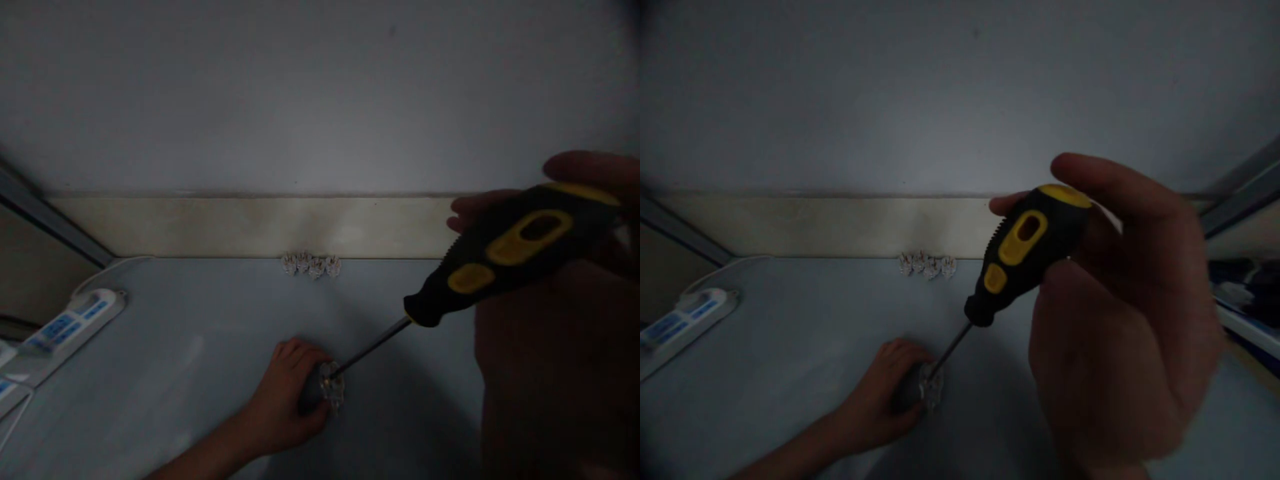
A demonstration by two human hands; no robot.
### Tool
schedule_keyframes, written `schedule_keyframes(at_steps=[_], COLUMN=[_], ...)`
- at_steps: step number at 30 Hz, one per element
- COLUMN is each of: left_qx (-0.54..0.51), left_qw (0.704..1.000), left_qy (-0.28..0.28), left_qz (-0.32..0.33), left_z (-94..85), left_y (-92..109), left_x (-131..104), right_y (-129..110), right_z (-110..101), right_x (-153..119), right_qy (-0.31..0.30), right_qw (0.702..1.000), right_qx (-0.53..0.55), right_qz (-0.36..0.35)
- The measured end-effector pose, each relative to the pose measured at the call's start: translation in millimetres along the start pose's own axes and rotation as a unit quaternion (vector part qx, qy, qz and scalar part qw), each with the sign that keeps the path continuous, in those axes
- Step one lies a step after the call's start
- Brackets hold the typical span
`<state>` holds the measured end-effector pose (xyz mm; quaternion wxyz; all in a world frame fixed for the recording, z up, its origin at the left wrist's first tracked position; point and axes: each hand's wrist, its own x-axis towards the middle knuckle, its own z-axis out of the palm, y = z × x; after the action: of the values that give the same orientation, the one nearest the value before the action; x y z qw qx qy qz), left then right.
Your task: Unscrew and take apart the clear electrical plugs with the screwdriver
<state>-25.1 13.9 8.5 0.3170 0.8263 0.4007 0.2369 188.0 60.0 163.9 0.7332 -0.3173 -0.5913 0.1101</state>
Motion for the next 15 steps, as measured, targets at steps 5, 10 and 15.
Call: schedule_keyframes(at_steps=[5, 10, 15], left_qx=[-0.005, -0.002, 0.0], left_qw=[1.0, 1.0, 1.0], left_qy=[0.001, 0.0, 0.001], left_qz=[0.0, 0.001, 0.002], left_z=[0.1, 0.7, 0.3], left_y=[-0.1, -1.0, -0.3], left_x=[1.3, 1.6, 0.1], right_y=[-0.6, -4.6, 7.6], right_z=[3.3, 3.3, -3.1], right_x=[-1.3, -3.6, 5.0], right_qy=[0.035, 0.025, -0.029], right_qw=[0.998, 0.996, 0.999], right_qx=[-0.059, -0.067, 0.024], right_qz=[0.013, 0.056, -0.023])
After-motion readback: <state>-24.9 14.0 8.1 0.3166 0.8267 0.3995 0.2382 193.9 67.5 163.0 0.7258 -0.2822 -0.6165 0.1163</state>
